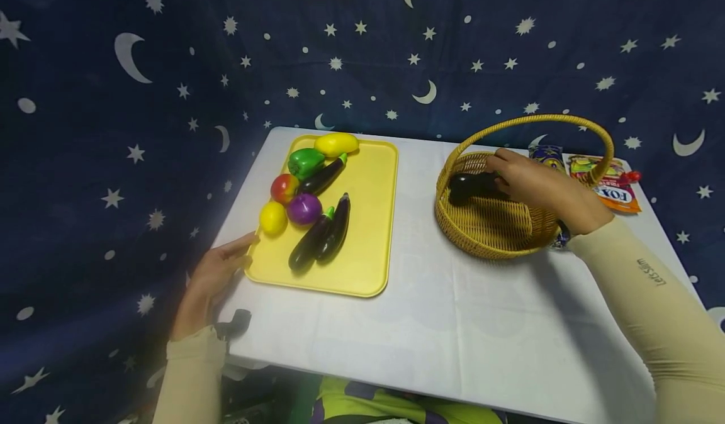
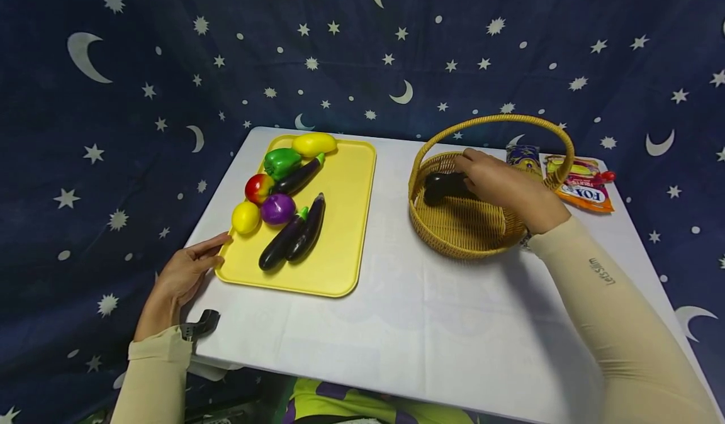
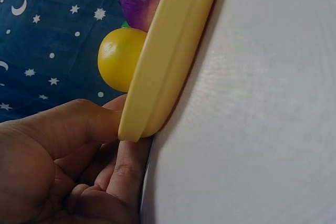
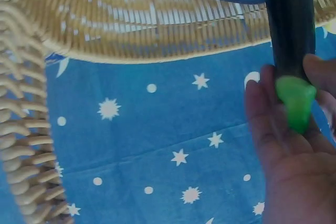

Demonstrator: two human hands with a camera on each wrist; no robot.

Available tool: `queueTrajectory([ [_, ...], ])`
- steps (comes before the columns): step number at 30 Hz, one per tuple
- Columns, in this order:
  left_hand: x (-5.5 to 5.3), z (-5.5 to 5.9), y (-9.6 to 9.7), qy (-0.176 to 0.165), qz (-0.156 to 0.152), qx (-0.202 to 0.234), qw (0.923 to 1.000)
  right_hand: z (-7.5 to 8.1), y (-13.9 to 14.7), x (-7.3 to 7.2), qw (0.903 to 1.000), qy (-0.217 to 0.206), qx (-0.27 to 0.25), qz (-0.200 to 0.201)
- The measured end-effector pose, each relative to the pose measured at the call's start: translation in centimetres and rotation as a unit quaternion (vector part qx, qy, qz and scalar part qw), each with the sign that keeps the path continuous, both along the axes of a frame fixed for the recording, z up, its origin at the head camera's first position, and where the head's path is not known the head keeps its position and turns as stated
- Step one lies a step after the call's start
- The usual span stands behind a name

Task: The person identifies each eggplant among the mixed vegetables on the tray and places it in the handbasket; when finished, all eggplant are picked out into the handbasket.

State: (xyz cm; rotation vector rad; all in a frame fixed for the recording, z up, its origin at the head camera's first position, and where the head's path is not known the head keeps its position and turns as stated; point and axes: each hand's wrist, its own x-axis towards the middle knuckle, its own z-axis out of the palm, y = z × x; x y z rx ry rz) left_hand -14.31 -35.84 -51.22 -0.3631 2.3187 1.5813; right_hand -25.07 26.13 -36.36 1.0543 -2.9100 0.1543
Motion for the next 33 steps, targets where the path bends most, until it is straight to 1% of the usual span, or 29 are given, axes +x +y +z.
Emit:
queueTrajectory([
  [4,0.1,0.0,0.0,-0.003,0.002,0.005,1.0,0.0,0.8,-0.4,0.9984,-0.037,0.03,-0.032],
  [8,0.1,-0.2,-0.2,-0.007,0.003,0.003,1.0,-0.2,1.2,-0.9,0.9935,-0.076,0.065,-0.055],
  [12,0.1,-0.2,-0.2,-0.009,0.004,0.002,1.0,-0.5,1.5,-1.4,0.9826,-0.137,0.092,-0.086],
  [15,0.1,-0.2,-0.2,-0.007,0.003,0.008,0.9999,-0.9,1.7,-1.8,0.975,-0.162,0.112,-0.103],
  [18,0.1,-0.1,-0.1,-0.002,0.0,0.011,0.9999,-1.3,1.8,-2.1,0.9735,-0.16,0.128,-0.101],
  [21,0.1,-0.1,-0.1,0.002,-0.004,0.009,0.9999,-1.8,1.9,-2.3,0.9744,-0.157,0.132,-0.091],
  [26,0.0,-0.2,-0.1,0.008,-0.011,0.008,0.9999,-2.6,2.1,-2.6,0.9765,-0.156,0.128,-0.075],
  [31,-0.1,-0.2,0.0,0.005,-0.006,0.015,0.9999,-2.8,2.1,-2.9,0.9763,-0.155,0.133,-0.072],
  [33,-0.1,-0.2,-0.1,0.002,-0.005,0.016,0.9999,-3.0,2.1,-3.1,0.9774,-0.157,0.126,-0.066],
])
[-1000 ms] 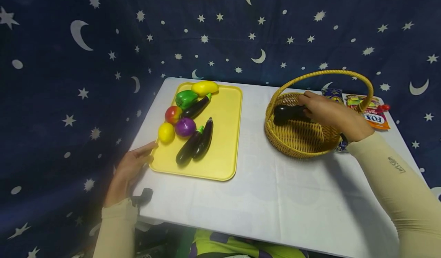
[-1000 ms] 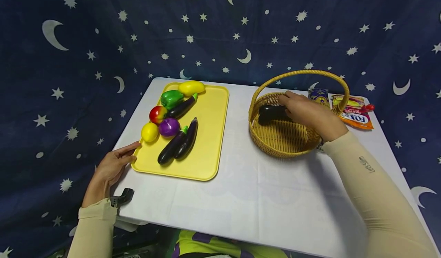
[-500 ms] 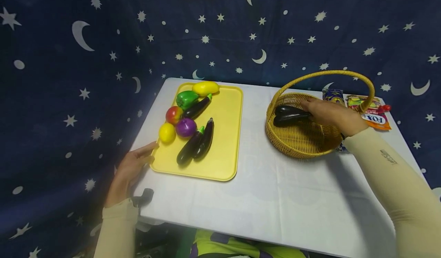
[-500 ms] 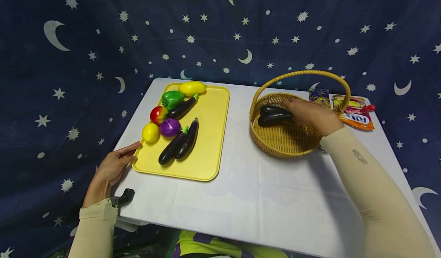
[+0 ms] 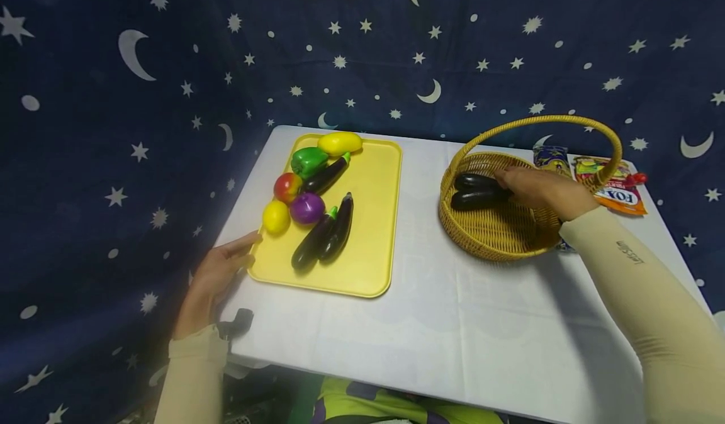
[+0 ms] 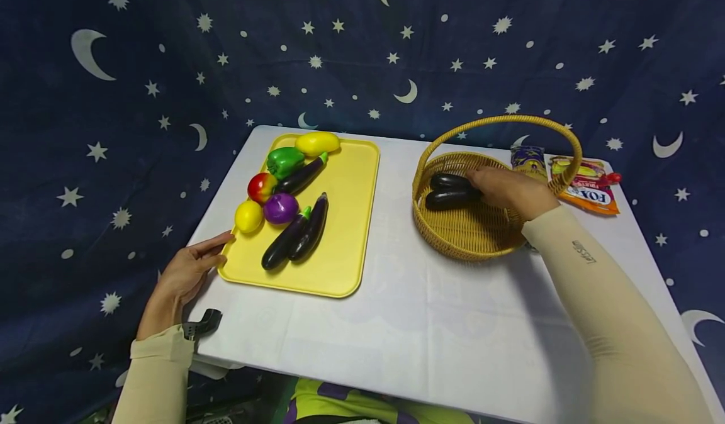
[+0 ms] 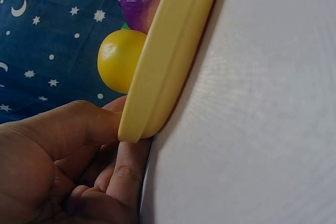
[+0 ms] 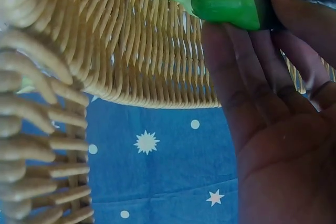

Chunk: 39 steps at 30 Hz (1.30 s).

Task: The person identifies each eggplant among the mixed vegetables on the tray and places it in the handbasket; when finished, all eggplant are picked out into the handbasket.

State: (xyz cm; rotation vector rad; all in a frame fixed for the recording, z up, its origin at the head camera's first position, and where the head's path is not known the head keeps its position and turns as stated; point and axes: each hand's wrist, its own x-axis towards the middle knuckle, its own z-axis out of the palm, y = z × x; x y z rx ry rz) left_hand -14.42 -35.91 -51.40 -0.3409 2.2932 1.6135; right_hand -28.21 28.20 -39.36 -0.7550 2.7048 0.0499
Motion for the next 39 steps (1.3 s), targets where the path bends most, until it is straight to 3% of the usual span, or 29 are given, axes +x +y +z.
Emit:
queueTrajectory([
  [7,0.0,-0.1,-0.1,-0.003,-0.001,0.003,1.0,-2.7,1.2,-1.4,0.9976,0.033,-0.029,0.054],
  [13,0.1,-0.1,0.0,-0.003,-0.003,0.003,1.0,-4.9,2.0,-2.5,0.9998,-0.006,-0.009,0.018],
  [19,0.1,0.0,0.0,0.004,-0.005,-0.013,0.9999,-7.1,3.5,-4.2,0.9997,0.0,0.004,0.023],
  [21,0.1,0.0,-0.1,0.002,-0.002,-0.012,0.9999,-6.7,3.3,-4.1,0.9996,0.0,0.004,0.027],
  [26,0.1,0.0,-0.1,0.0,0.002,0.001,1.0,-3.8,1.1,-2.4,0.9995,-0.002,-0.005,0.032],
  [30,0.1,0.0,0.0,0.002,0.001,0.006,1.0,-2.2,-0.1,-1.4,0.9995,-0.03,-0.003,0.007],
  [39,0.1,0.1,0.0,0.001,0.0,-0.008,1.0,-1.4,-0.6,-1.4,0.9977,-0.05,0.044,-0.015],
])
